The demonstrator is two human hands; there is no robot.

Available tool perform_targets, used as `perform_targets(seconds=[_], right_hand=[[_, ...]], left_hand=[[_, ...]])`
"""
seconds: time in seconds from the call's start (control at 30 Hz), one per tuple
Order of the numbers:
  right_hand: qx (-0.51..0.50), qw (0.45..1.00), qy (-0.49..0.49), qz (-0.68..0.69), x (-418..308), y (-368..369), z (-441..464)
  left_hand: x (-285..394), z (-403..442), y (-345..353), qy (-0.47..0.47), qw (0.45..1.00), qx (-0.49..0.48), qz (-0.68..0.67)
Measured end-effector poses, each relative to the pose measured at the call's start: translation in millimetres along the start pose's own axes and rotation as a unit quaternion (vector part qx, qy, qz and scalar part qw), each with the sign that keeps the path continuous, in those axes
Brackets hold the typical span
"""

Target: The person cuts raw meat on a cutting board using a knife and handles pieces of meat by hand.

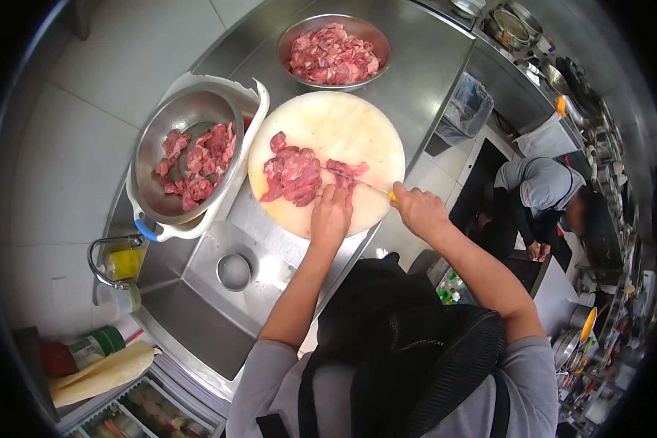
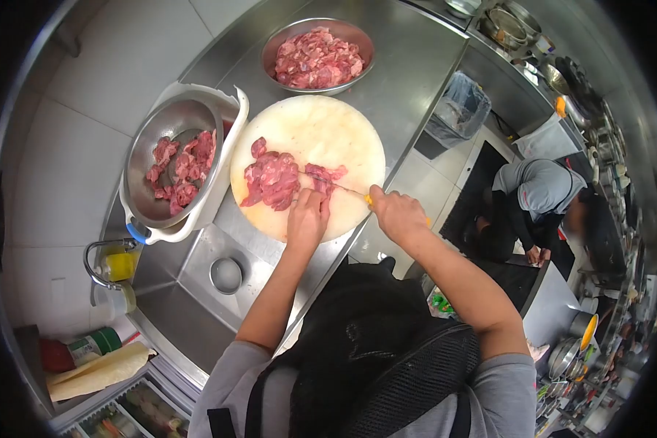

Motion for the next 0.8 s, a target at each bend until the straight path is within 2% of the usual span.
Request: perform_targets(seconds=[0.13,0.2,0.4,0.5,0.6,0.67,0.8], right_hand=[[-0.021,1.0,0.018,0.016,28.6,-18.3,-27.6],[-0.097,0.992,0.083,-0.016,43.2,-21.8,-43.3],[-0.049,0.998,0.03,0.035,23.9,-26.8,-18.9],[-0.022,0.994,0.073,0.073,27.1,-36.6,-29.1],[-0.002,0.994,0.067,0.083,31.5,-40.0,-41.9],[-0.005,0.994,0.059,0.092,26.9,-42.9,-54.1],[-0.019,0.994,0.042,0.1,20.3,-27.4,-74.3]], left_hand=[[-1.2,-10.1,-3.8,0.0,1.0,0.0,-0.018],[-4.0,-9.3,-4.3,-0.009,1.0,-0.001,-0.02],[0.9,-15.2,-11.3,-0.011,1.0,-0.008,-0.027],[0.1,-21.4,-15.7,-0.035,0.998,-0.011,-0.056],[-0.2,-17.3,-21.9,-0.045,0.995,-0.013,-0.087],[5.8,-9.6,-35.0,-0.041,0.995,0.034,-0.085],[8.0,7.6,-32.0,-0.029,0.997,0.037,-0.067]])
Point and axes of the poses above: each hand's wrist, its own z-axis towards the middle knuckle, its own y-axis out of the palm, x = y × z, the point moved 8 cm from there along z, towards the middle knuckle, and after that the axes turned 4 degrees about y, right-handed, at the moved point
